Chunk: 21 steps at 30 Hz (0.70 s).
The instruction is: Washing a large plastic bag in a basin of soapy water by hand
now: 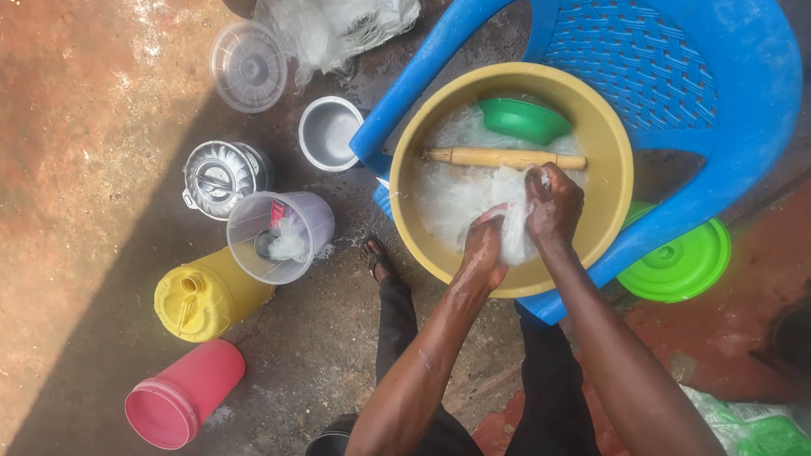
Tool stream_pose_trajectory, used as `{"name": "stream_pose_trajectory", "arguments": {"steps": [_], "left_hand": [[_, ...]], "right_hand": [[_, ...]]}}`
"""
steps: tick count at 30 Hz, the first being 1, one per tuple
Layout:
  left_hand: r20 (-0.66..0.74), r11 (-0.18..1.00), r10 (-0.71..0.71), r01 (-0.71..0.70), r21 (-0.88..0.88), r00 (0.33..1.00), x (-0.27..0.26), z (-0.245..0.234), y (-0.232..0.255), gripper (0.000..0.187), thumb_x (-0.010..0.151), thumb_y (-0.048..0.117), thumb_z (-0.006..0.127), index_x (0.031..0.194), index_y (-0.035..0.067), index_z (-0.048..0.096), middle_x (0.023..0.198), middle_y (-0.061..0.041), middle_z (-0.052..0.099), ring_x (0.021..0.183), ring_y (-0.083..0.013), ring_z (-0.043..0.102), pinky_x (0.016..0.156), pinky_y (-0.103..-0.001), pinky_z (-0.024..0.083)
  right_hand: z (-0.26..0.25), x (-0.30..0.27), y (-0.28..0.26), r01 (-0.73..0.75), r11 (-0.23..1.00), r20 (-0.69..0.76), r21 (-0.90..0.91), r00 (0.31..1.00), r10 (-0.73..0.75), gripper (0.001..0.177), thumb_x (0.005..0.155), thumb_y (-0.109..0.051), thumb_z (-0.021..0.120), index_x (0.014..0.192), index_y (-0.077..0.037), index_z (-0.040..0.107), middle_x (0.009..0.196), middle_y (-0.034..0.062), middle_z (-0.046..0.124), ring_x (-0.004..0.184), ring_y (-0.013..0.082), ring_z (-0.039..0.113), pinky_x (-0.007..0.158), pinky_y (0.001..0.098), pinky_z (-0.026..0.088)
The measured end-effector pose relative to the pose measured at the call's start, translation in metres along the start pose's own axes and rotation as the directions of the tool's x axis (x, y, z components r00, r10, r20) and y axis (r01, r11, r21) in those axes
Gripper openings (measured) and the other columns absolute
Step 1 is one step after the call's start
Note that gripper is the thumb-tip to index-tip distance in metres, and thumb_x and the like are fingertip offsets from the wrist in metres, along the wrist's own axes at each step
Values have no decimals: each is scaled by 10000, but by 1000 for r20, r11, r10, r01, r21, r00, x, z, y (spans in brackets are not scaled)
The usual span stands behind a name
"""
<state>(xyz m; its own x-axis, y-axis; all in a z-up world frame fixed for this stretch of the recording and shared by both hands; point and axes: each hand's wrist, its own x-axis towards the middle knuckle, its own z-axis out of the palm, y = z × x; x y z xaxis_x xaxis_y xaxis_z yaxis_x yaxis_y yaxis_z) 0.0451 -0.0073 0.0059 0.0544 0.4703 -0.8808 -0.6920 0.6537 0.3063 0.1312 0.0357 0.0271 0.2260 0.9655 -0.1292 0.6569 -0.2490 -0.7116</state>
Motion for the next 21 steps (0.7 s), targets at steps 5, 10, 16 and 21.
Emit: {"name": "stream_pose_trajectory", "arguments": {"steps": [5, 10, 16, 21], "left_hand": [[85, 724, 30, -81, 685, 996, 19, -30, -38, 506, 799, 502, 603, 1167, 161, 538, 1072, -144, 595, 1027, -314, 576, 776, -458, 465], [175, 781, -74, -52, 623, 982, -63, -23, 16, 454, 767, 441, 644, 966, 33, 634, 1026, -210, 570, 980, -307, 536, 796, -414, 441], [-118, 869, -88, 134, 477, 989, -33, -45, 27, 495, 790, 507, 620, 1124, 152, 532, 1108, -104, 508, 1035, -259, 491, 891, -377, 400], [49, 912, -177, 145, 384, 983, -9, -23, 35, 404, 831, 444, 567, 1134, 176, 585, 1053, -88, 503, 943, -251, 460, 809, -347, 336]], "right_hand": [[-2, -22, 31, -731, 539, 579, 419, 672, 461, 484, 835, -390, 633, 1184, -89, 490, 965, 112, 579, 862, 200, 583, 736, 365, 490], [-12, -51, 11, -686, 581, 644, 438, 691, 329, 462, 785, 23, 532, 1228, -93, 469, 985, 247, 525, 620, 217, 592, 210, 175, 379], [-34, -90, -73, 61, 998, 349, 27, 935, -67, 369, 773, -127, 603, 1141, -139, 571, 946, 114, 629, 855, 297, 637, 677, 467, 551], [-38, -103, -113, 227, 955, 275, 191, 922, -274, 292, 737, -97, 627, 1025, -143, 608, 814, 44, 633, 751, 271, 663, 592, 376, 565]]}}
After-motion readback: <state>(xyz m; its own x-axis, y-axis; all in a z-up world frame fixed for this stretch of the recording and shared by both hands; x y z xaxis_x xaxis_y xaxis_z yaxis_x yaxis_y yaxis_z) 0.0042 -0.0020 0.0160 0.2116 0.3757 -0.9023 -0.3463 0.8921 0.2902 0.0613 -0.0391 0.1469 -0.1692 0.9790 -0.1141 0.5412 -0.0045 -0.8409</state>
